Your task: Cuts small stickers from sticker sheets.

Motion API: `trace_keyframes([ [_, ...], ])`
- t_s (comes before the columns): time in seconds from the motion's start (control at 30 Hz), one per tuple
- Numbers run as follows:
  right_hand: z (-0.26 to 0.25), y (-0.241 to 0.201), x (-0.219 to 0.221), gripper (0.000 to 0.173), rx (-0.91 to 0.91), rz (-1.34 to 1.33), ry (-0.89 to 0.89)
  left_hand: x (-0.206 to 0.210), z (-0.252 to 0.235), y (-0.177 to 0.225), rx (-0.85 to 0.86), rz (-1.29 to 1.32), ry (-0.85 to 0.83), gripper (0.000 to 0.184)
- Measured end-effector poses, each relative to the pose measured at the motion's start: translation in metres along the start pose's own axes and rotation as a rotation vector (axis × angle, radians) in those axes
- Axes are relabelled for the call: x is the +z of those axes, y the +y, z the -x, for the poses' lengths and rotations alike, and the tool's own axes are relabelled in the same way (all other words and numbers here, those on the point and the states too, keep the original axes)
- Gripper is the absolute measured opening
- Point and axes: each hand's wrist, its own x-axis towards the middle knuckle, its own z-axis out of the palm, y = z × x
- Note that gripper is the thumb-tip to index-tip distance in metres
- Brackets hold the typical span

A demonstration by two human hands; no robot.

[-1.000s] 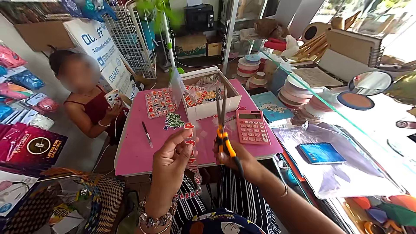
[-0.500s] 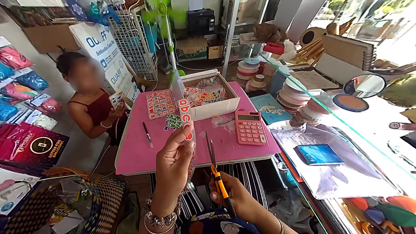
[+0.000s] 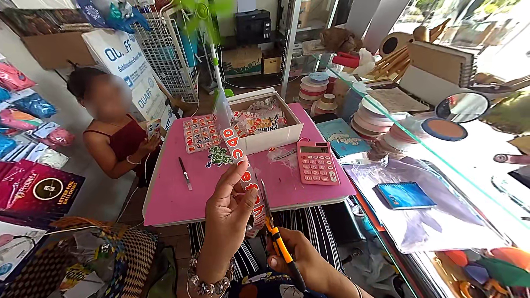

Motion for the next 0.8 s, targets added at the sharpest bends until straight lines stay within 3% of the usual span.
trace_keyframes([
  [0.8,0.0037,0.0021,0.0074,0.027,-0.017,-0.043,0.060,-0.0012,0.0004,0.0016,0.088,-0.102,0.046,0.043],
])
